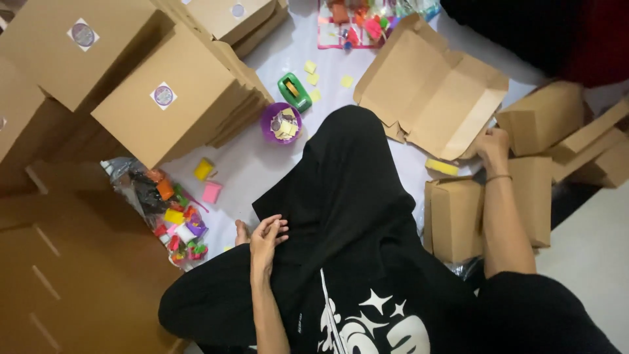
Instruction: The person sits on the floor and assembles small cardboard boxes. They apply a sticker to a box, then fold and interlock the flaps of flat cardboard pieces to form a box structure.
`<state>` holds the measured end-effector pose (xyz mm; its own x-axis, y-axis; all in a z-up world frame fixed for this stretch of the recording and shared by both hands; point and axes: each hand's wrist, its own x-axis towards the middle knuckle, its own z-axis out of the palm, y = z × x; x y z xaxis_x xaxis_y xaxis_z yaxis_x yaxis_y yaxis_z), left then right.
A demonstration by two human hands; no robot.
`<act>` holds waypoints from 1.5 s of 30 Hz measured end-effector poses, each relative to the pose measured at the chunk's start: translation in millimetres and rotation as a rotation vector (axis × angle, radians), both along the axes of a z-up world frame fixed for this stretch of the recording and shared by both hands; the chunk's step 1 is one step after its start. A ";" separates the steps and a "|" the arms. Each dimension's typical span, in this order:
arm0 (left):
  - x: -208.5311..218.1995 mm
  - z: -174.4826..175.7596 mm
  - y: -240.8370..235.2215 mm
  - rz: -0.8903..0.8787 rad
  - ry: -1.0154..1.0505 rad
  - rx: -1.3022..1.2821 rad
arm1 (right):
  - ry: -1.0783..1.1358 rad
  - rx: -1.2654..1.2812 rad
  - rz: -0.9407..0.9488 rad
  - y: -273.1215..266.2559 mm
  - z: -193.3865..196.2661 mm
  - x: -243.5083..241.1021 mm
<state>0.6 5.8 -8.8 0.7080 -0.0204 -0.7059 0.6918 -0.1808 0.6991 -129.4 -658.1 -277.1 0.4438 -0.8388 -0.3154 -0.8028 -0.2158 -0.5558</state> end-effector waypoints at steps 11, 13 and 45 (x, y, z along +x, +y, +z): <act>13.4 8.6 -5.2 0.025 0.123 -0.021 | 0.049 -0.294 0.325 82.2 199.9 63.3; 14.4 5.0 -5.0 0.041 0.124 -0.026 | -0.077 -0.388 0.434 90.8 235.7 110.3; -14.5 -167.5 72.5 0.107 0.282 0.262 | -0.202 -0.861 0.435 -133.5 14.1 587.6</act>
<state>-13.9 78.3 -176.3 0.4740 0.2495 -0.8444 0.8746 -0.2446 0.4187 458.2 -791.5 -263.1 0.7466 -0.4971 0.4422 -0.4646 -0.8653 -0.1883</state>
